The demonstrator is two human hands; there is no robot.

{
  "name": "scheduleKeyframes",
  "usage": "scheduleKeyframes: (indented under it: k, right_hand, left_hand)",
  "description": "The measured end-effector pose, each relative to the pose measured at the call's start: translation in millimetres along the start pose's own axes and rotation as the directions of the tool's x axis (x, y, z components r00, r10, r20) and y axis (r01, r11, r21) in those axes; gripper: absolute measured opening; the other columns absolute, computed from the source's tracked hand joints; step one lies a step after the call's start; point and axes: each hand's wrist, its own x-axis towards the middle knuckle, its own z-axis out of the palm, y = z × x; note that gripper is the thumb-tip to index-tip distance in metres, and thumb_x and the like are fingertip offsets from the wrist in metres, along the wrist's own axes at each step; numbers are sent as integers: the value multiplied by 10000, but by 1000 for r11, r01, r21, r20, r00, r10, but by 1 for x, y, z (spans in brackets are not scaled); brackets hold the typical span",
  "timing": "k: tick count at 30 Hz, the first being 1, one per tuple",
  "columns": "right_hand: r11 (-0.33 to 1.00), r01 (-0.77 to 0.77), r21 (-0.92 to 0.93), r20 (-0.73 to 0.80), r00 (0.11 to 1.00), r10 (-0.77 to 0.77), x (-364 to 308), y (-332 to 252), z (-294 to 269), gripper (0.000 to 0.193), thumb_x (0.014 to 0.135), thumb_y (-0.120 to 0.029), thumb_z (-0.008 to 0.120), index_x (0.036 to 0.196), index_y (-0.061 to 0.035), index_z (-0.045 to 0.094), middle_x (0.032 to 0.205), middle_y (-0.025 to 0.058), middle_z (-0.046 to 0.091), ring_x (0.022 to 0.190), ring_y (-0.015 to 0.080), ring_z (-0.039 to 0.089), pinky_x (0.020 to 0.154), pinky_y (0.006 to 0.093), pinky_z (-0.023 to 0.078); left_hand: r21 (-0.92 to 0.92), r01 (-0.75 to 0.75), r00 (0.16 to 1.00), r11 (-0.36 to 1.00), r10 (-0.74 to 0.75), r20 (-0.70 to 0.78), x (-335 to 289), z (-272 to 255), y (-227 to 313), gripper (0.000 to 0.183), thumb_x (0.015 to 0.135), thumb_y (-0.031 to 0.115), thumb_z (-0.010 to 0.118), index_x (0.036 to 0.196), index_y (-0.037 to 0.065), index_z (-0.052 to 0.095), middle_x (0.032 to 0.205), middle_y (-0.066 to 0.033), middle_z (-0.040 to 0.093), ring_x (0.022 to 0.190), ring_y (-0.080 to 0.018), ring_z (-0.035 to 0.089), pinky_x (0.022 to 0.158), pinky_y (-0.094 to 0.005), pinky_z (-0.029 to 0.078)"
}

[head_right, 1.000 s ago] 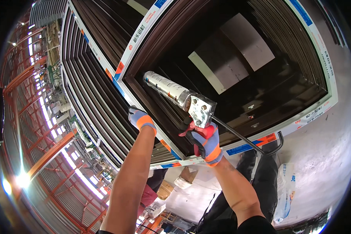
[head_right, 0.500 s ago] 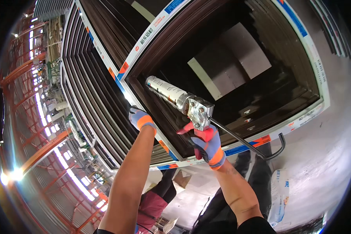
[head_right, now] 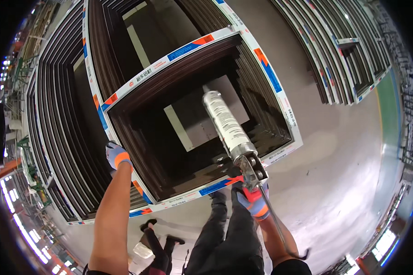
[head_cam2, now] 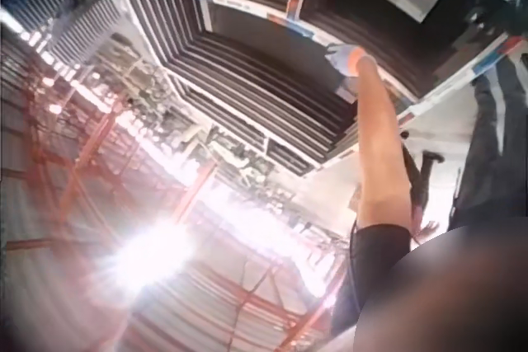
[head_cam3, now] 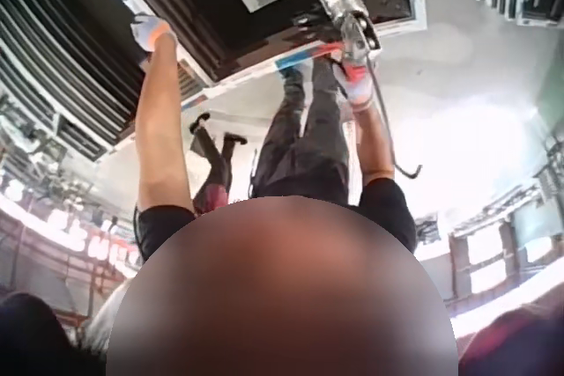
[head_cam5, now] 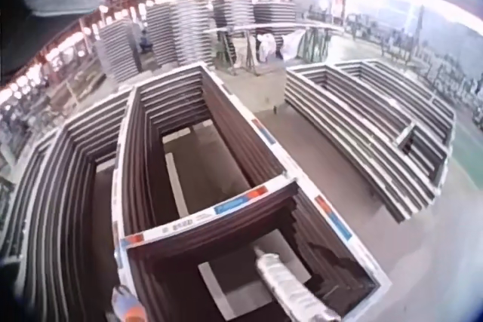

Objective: Apply sealant to the corners and joints of metal frames using a caulking gun.

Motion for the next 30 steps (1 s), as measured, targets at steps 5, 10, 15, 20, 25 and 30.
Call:
scheduleKeyframes:
  k: [5,10,15,20,25,30]
  right_hand:
    - [963,263,-60,-212,939,-269,14,13,-5,577,703,-60,671,1238,-20,458,1148,177,544,948,381,582,853,442,483]
    - [839,438,-324,-203,834,-514,44,7,-3,517,663,-71,706,1129,-16,490,1065,194,571,899,397,594,791,463,499]
    - [809,417,-415,-189,830,-525,69,2,-5,526,634,-124,712,1096,16,503,997,198,572,864,396,568,813,489,478]
    - [760,404,-509,-151,827,-541,92,12,-7,465,645,-111,671,1071,9,528,1027,207,569,951,410,565,860,482,461]
    - [764,387,-516,-158,834,-529,114,23,-8,502,639,-122,670,1100,21,530,1056,217,572,946,409,567,862,480,462]
    - [749,392,-534,-179,813,-554,128,26,-10,591,560,-224,730,1069,13,546,1007,193,570,921,405,559,832,485,470]
  left_hand:
    - [26,5,1000,1000,-5,0,-1,-7,0,495,993,399,317,1060,38,650,1106,-180,659,1028,-342,619,902,-426,480]
    - [-20,-43,999,999,43,4,4,2,-7,489,997,383,312,1032,31,648,1056,-181,672,977,-344,639,862,-428,501]
    - [26,-47,999,999,46,19,4,5,-2,511,996,389,309,989,15,657,1033,-177,679,941,-331,655,834,-426,518]
    - [-39,36,998,999,-34,62,-3,-6,7,463,995,373,332,1074,40,644,1130,-177,652,1047,-341,612,913,-424,476]
    - [8,51,997,999,-52,55,-4,-4,9,454,980,370,356,1048,32,651,1091,-171,662,1000,-333,629,871,-418,498]
    - [-41,-4,998,999,1,-68,1,6,5,429,966,353,383,997,25,660,1028,-151,684,924,-335,656,816,-422,526]
